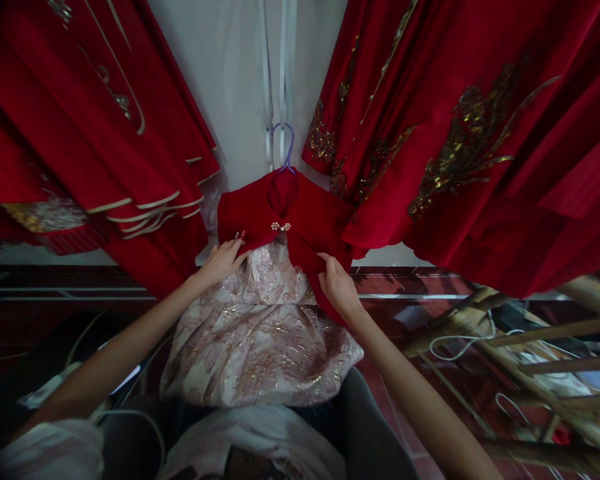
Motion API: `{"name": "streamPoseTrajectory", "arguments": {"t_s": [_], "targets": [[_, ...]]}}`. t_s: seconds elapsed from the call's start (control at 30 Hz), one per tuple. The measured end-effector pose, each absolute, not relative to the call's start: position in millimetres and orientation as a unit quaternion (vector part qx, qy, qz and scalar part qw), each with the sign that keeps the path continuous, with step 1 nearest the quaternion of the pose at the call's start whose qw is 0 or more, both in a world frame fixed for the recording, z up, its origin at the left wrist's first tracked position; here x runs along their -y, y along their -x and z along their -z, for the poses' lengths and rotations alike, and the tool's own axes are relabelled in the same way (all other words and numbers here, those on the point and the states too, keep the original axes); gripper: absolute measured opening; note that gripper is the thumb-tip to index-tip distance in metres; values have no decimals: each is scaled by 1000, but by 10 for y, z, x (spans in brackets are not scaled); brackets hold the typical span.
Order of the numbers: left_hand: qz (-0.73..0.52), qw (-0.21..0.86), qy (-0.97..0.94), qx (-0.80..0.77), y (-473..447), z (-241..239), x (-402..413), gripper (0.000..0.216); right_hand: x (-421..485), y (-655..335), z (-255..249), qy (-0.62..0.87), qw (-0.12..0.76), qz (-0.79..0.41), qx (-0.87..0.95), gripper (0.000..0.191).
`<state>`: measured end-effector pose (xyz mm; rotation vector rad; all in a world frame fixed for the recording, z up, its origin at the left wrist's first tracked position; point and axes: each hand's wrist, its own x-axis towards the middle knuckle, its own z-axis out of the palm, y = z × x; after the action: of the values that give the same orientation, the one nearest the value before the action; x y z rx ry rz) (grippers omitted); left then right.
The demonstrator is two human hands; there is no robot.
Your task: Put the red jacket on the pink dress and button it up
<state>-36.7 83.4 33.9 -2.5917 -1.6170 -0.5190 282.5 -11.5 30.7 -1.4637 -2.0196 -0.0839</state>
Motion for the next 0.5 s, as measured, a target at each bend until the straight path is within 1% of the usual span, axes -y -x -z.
{"name": "streamPoseTrajectory", "arguments": {"t_s": [0.1, 0.2, 0.27, 0.3, 0.37, 0.4, 0.43, 0.5], "targets": [[84, 61, 854, 511, 513, -472, -740, 30, 188, -2868, -410, 572, 351, -14, 741, 32], [53, 57, 839, 538, 646, -700, -638, 33, 257, -2892, -553, 605, 396, -59, 688, 23], [45, 58, 815, 575, 674, -858, -565, 35, 299, -2870, -646, 601, 424, -81, 672, 21], [49, 55, 806, 588, 659, -927, -526, 36, 317, -2844, -689, 590, 429, -89, 678, 24], [77, 20, 805, 587, 571, -1025, -442, 35, 341, -2769, -765, 574, 407, -95, 704, 37], [97, -10, 812, 575, 502, -1049, -398, 35, 345, -2724, -797, 574, 383, -91, 718, 40], [114, -41, 821, 558, 422, -1054, -353, 34, 341, -2676, -826, 576, 358, -85, 730, 37], [123, -95, 845, 512, 247, -1007, -268, 34, 310, -2579, -878, 579, 329, -67, 743, 21]]}}
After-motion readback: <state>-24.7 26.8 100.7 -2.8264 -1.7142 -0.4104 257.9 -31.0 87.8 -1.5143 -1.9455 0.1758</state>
